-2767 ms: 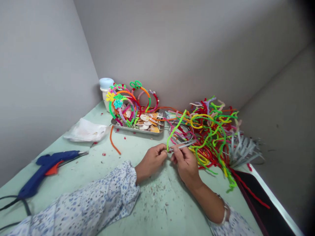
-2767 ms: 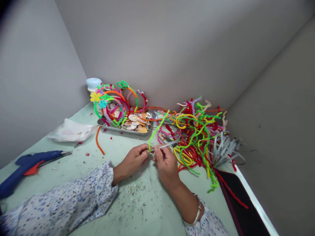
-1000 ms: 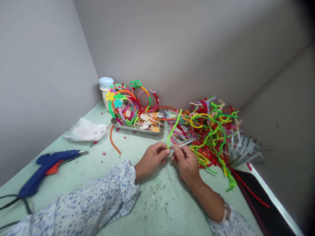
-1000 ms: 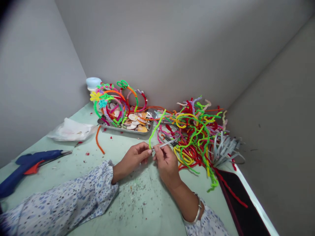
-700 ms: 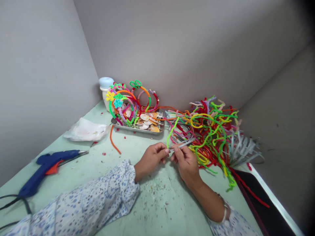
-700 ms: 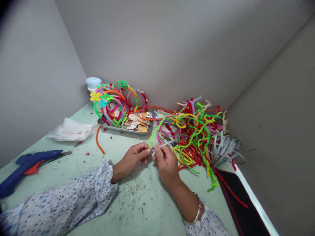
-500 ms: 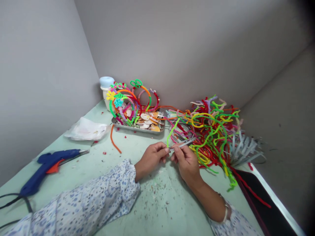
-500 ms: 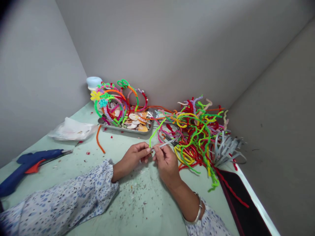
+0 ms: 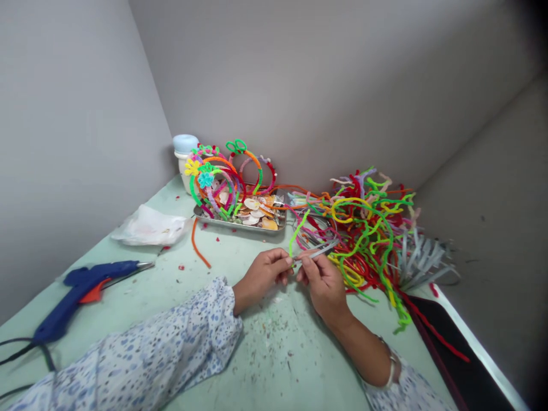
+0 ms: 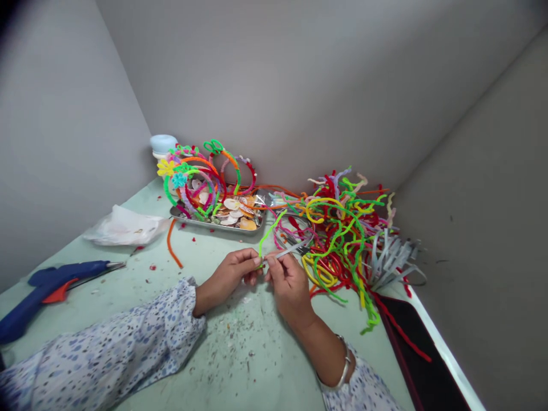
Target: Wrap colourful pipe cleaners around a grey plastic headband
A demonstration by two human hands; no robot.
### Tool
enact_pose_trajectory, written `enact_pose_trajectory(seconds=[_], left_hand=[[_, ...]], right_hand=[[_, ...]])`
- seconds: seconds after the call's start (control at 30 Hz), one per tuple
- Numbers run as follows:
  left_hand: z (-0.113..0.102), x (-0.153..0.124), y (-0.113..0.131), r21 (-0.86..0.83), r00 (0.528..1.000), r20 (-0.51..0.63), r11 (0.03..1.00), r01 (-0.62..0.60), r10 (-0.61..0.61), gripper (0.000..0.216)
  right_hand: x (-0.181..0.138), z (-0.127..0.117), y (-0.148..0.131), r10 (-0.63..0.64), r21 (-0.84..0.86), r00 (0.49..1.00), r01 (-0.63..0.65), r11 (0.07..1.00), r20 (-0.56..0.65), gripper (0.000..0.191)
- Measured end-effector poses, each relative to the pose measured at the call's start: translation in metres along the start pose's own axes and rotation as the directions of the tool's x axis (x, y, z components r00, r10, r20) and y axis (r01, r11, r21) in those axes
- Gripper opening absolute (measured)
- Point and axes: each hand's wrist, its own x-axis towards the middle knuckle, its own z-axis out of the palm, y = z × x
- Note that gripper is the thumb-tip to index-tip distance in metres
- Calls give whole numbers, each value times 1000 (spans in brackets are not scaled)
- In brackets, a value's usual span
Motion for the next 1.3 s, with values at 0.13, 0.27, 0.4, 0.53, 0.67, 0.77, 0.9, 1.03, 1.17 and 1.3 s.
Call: enact_pose_trajectory(seconds=[0.13, 0.27, 0.4, 0.53, 0.67, 0.77, 0.9, 1.03, 1.17, 1.3], left_hand=[[0, 0, 0, -9, 1000, -1, 1000, 6, -6, 22], [1, 0, 1, -18, 1000, -3, 1000, 16, -16, 21], [2, 0, 2, -40, 1000, -8, 999, 19, -19, 21], [2, 1, -1, -61, 1000, -7, 998, 21, -22, 19], [1, 1, -4, -88, 999, 0, 996, 33, -33, 21], [1, 1, -3, -65, 1000, 3, 998, 23, -23, 22], [0, 0, -1, -27, 1000, -2, 1000, 9, -9, 24], [0, 0, -3, -27, 1000, -6, 999, -17, 17, 23], [0, 0, -5, -30, 999, -26, 999, -28, 27, 24], [0, 0, -3, -23, 999, -34, 1000, -18, 17, 25]], right_hand=[[0, 0, 2, -10, 1, 1000, 10, 1000, 4, 20], [0, 0, 1, -20, 2, 1000, 20, 1000, 22, 20], [1, 0, 0, -33, -20, 999, 34, 999, 33, 20], [0, -1, 0, -59, -35, 997, 61, 998, 44, 20], [0, -1, -1, -77, -29, 995, 79, 996, 60, 19], [0, -2, -1, -91, -29, 994, 93, 995, 54, 19], [1, -1, 0, -83, -23, 996, 84, 996, 38, 19], [0, -1, 2, -18, 40, 1000, 17, 999, 22, 18], [-1, -1, 2, 53, 106, 999, -51, 993, -10, 19], [0, -1, 0, 50, 29, 998, -49, 998, -35, 20]])
